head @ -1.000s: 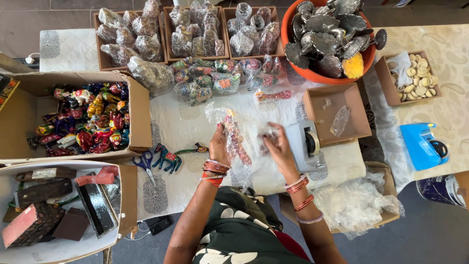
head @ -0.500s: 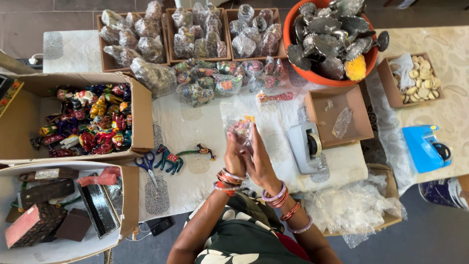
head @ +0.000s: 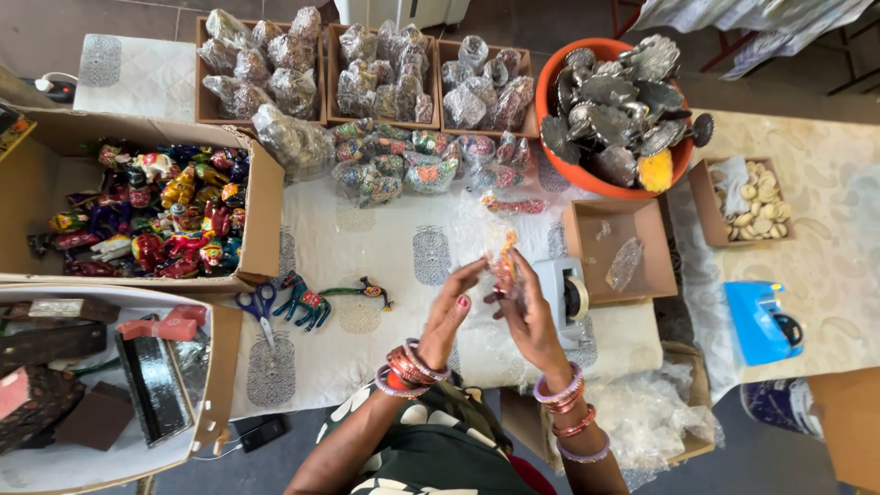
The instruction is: Wrapping small horse figurines in tissue paper and bubble wrap and placing them into boxes for shipping.
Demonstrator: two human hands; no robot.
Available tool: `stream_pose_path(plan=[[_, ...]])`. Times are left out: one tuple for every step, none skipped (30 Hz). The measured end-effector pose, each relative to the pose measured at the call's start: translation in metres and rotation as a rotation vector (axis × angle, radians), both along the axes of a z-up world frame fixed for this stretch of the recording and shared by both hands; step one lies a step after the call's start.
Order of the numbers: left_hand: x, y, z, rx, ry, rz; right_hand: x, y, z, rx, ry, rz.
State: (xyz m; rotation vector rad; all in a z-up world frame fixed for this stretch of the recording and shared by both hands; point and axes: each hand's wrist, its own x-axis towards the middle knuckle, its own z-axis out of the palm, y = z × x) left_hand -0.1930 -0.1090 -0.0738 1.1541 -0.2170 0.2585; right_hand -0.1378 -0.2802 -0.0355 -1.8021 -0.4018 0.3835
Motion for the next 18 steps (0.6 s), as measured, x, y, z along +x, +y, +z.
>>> stream_pose_path(plan=[[0.005, -0.001, -0.011, -0.005, -0.008, 0.003, 0.001, -0.004, 0.009, -0.005, -0.008, 0.003], [0.009, -0.003, -0.021, -0.045, 0.136, 0.195, 0.002, -0.009, 0.018, 0.018, -0.062, 0.02], [0.015, -0.003, -0.031, -0.085, 0.281, 0.384, 0.002, -0.013, 0.027, 0.045, -0.117, 0.038], [0.02, 0.002, -0.023, -0.091, 0.273, 0.387, 0.004, -0.015, 0.03, 0.041, -0.125, 0.043], [0.024, 0.008, -0.016, 0.0, 0.281, 0.33, 0.005, -0.017, 0.033, 0.086, -0.103, 0.074], [0.027, 0.015, -0.009, 0.092, 0.289, 0.272, 0.006, -0.018, 0.035, 0.131, -0.08, 0.106], [0.032, 0.013, -0.017, 0.09, 0.288, 0.278, 0.006, -0.019, 0.033, 0.131, -0.081, 0.113], [0.038, 0.012, -0.026, 0.147, 0.342, 0.234, 0.005, -0.02, 0.032, 0.151, -0.035, 0.139], [0.043, 0.01, -0.035, 0.203, 0.396, 0.189, 0.005, -0.021, 0.03, 0.171, 0.011, 0.164], [0.05, 0.011, -0.041, 0.201, 0.395, 0.195, 0.004, -0.021, 0.027, 0.17, 0.01, 0.171], [0.058, 0.011, -0.047, -0.005, 0.319, 0.089, 0.004, -0.022, 0.025, 0.179, 0.024, 0.175], [0.066, 0.011, -0.052, -0.209, 0.237, -0.017, 0.003, -0.022, 0.023, 0.188, 0.037, 0.178], [0.066, 0.013, -0.046, -0.209, 0.234, -0.015, 0.004, -0.022, 0.021, 0.187, 0.034, 0.181], [0.067, 0.015, -0.04, -0.268, 0.228, 0.018, 0.004, -0.022, 0.02, 0.243, 0.032, 0.169], [0.067, 0.018, -0.034, -0.325, 0.222, 0.049, 0.005, -0.021, 0.018, 0.301, 0.03, 0.155], [0.068, 0.016, -0.038, -0.323, 0.219, 0.048, 0.006, -0.021, 0.019, 0.303, 0.026, 0.155], [0.067, 0.016, -0.043, -0.287, 0.201, 0.069, 0.007, -0.021, 0.019, 0.308, 0.01, 0.171], [0.067, 0.015, -0.048, -0.251, 0.184, 0.09, 0.007, -0.02, 0.019, 0.313, -0.005, 0.187]])
